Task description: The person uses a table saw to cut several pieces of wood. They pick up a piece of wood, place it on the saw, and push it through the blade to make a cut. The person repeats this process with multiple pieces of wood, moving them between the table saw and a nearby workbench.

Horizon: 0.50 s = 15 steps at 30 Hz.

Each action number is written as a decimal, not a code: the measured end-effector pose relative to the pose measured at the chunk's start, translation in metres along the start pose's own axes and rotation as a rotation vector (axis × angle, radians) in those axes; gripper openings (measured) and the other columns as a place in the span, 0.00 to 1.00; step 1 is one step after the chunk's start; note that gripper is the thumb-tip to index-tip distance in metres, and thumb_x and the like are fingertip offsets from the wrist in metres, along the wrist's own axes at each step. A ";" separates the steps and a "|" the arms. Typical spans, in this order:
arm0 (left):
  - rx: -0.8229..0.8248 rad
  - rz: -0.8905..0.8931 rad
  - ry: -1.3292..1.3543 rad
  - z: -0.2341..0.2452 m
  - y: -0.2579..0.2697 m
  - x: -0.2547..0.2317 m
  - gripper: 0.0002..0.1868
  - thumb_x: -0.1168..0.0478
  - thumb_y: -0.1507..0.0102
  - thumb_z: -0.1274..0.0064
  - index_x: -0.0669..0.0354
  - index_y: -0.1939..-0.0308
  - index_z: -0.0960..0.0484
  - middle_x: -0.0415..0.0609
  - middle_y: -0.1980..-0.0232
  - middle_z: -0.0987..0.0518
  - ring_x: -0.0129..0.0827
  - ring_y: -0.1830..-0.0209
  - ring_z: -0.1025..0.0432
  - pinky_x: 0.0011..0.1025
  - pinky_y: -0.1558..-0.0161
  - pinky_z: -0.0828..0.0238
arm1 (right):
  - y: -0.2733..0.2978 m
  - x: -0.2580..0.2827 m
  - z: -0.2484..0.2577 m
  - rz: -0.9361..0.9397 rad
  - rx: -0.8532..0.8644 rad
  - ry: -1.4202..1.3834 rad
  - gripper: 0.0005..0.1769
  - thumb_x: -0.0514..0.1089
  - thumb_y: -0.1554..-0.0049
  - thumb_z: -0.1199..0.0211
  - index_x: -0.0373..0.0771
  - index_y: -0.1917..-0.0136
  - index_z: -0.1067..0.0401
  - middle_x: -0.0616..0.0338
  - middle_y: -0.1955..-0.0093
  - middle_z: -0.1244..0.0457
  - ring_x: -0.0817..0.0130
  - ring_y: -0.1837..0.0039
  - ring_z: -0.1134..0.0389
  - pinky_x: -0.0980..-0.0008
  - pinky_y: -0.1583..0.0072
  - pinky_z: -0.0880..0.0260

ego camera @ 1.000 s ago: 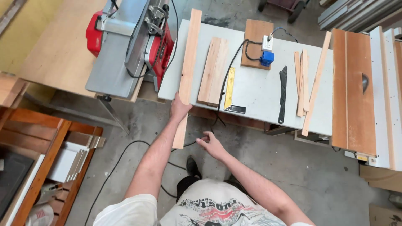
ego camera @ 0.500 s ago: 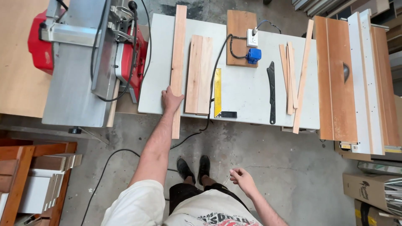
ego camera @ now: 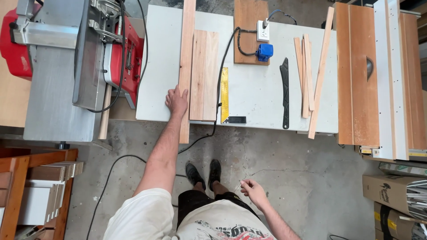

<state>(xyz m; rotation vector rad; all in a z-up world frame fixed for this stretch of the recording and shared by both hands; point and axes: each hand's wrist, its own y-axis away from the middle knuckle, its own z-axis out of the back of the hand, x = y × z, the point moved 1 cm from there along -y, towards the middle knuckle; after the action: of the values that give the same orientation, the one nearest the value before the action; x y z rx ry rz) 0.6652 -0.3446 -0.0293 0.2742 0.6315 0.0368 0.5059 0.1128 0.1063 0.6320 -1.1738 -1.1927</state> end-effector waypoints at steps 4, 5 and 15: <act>0.139 0.018 -0.013 0.016 0.003 -0.014 0.36 0.34 0.31 0.68 0.40 0.22 0.40 0.48 0.36 0.36 0.47 0.36 0.42 0.46 0.33 0.52 | -0.004 0.014 0.003 0.054 0.027 0.037 0.19 0.56 0.39 0.42 0.41 0.45 0.25 0.60 0.48 0.29 0.69 0.46 0.25 0.71 0.43 0.28; 0.231 0.035 -0.027 0.023 0.008 -0.015 0.36 0.34 0.31 0.74 0.37 0.21 0.43 0.48 0.35 0.37 0.48 0.34 0.43 0.47 0.31 0.54 | -0.006 0.015 0.003 0.068 0.043 0.024 0.20 0.55 0.39 0.42 0.40 0.42 0.26 0.58 0.46 0.29 0.67 0.45 0.25 0.69 0.41 0.27; -0.054 -0.626 0.308 0.054 0.254 -0.042 0.23 0.59 0.29 0.51 0.71 0.33 0.25 0.68 0.33 0.27 0.58 0.31 0.33 0.47 0.28 0.40 | 0.021 0.164 -0.057 0.275 0.563 -0.611 0.32 0.59 0.29 0.61 0.31 0.36 0.29 0.42 0.34 0.34 0.52 0.32 0.32 0.59 0.33 0.32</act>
<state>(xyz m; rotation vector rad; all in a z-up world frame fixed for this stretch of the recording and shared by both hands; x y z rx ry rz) 0.6756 -0.1181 0.1037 0.0080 0.9988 -0.5134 0.5554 -0.0447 0.1644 0.4984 -2.0833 -0.8300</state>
